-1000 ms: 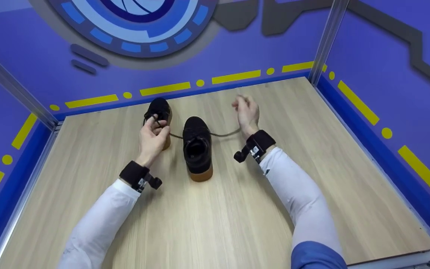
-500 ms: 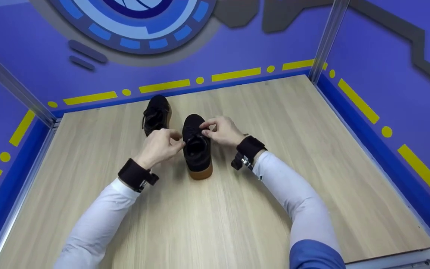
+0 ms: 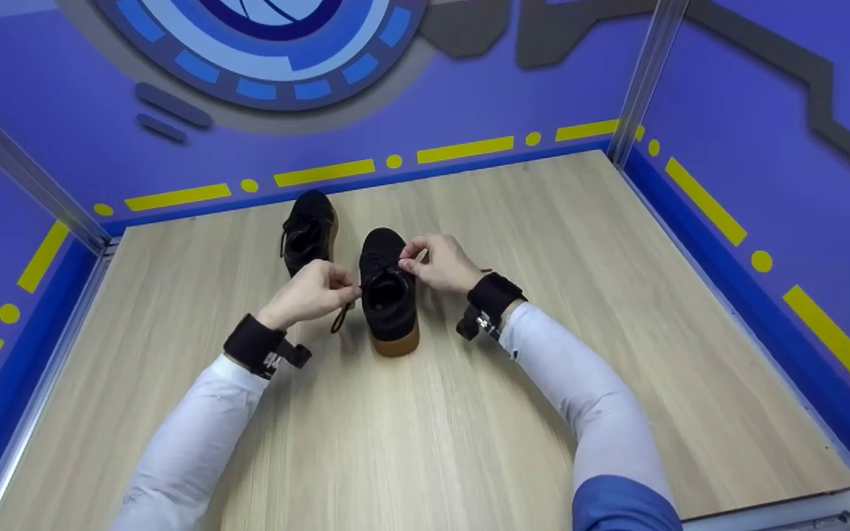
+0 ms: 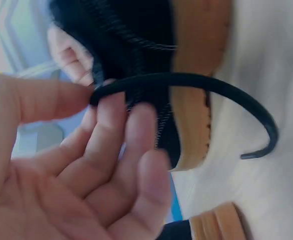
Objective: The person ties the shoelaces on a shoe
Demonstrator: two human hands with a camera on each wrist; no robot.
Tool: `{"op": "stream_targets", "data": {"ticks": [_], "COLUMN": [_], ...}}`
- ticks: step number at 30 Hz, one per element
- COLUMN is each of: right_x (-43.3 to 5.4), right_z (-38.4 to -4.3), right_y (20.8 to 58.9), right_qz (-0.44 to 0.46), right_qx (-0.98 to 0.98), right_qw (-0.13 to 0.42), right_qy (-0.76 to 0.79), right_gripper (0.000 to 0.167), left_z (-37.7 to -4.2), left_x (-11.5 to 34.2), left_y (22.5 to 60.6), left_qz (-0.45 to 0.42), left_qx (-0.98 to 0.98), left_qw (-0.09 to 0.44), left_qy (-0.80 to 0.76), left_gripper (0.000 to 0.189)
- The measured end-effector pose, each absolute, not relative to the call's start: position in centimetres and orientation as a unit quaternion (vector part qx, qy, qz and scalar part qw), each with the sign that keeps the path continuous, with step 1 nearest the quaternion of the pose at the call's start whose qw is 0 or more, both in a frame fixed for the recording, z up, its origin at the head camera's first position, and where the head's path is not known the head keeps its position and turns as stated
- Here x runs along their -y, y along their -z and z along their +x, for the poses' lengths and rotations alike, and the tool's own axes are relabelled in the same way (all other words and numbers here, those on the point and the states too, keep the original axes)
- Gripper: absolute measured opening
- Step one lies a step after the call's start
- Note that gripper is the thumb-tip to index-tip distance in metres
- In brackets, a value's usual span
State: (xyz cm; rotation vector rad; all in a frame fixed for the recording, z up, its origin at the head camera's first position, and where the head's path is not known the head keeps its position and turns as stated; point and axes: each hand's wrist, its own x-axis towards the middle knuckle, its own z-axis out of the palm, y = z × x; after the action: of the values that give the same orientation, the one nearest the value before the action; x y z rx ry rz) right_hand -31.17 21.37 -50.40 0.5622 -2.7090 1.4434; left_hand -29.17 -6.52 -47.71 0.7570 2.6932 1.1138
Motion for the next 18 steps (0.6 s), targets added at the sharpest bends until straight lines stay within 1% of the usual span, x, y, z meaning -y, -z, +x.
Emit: {"op": "stream_targets", "data": {"ticks": [1,2,4,7,9,11,13,15,18], "right_x": [-21.4,-21.4,-21.3,-21.3,-21.2,-21.2,-21.2,-21.2,-21.2], "right_z": [-31.1,-31.1,-31.1,-31.2,-31.2,-31.2,-31.3,-31.2,-31.2], "right_y": [50.4,50.4,50.4,50.5,50.6,50.6,50.7,50.7,50.8], "right_qz": [0.180,0.180,0.178,0.177,0.176,0.175,0.172,0.170,0.167], "right_qx": [0.867,0.867,0.867,0.864,0.864,0.862,0.861,0.862,0.862], "right_qw": [0.009,0.008,0.007,0.004,0.002,0.001,0.002,0.003,0.005], "right_qy": [-0.464,-0.465,-0.466,-0.471,-0.473,-0.476,-0.478,-0.478,-0.478], "right_gripper": [0.012,0.012,0.011,0.011,0.011,0.011,0.010,0.010,0.011], "left_z": [-28.5,-28.6,-28.8,-29.1,-29.2,-29.3,-29.4,-29.5,-29.8], "left_x": [6.5,6.5,6.6,6.5,6.4,6.3,5.9,5.4,4.6], "left_y": [46.6,46.6,46.6,46.9,47.0,47.0,47.1,47.2,47.7], "left_qz": [0.243,0.240,0.231,0.210,0.197,0.182,0.168,0.156,0.135], "left_qx": [-0.881,-0.867,-0.838,-0.797,-0.773,-0.749,-0.725,-0.704,-0.675], "left_qw": [0.103,0.135,0.183,0.230,0.248,0.259,0.257,0.242,0.205], "left_qy": [-0.392,-0.416,-0.458,-0.518,-0.549,-0.582,-0.617,-0.649,-0.696], "left_gripper": [0.017,0.018,0.016,0.009,0.004,0.004,0.007,0.008,0.007]}}
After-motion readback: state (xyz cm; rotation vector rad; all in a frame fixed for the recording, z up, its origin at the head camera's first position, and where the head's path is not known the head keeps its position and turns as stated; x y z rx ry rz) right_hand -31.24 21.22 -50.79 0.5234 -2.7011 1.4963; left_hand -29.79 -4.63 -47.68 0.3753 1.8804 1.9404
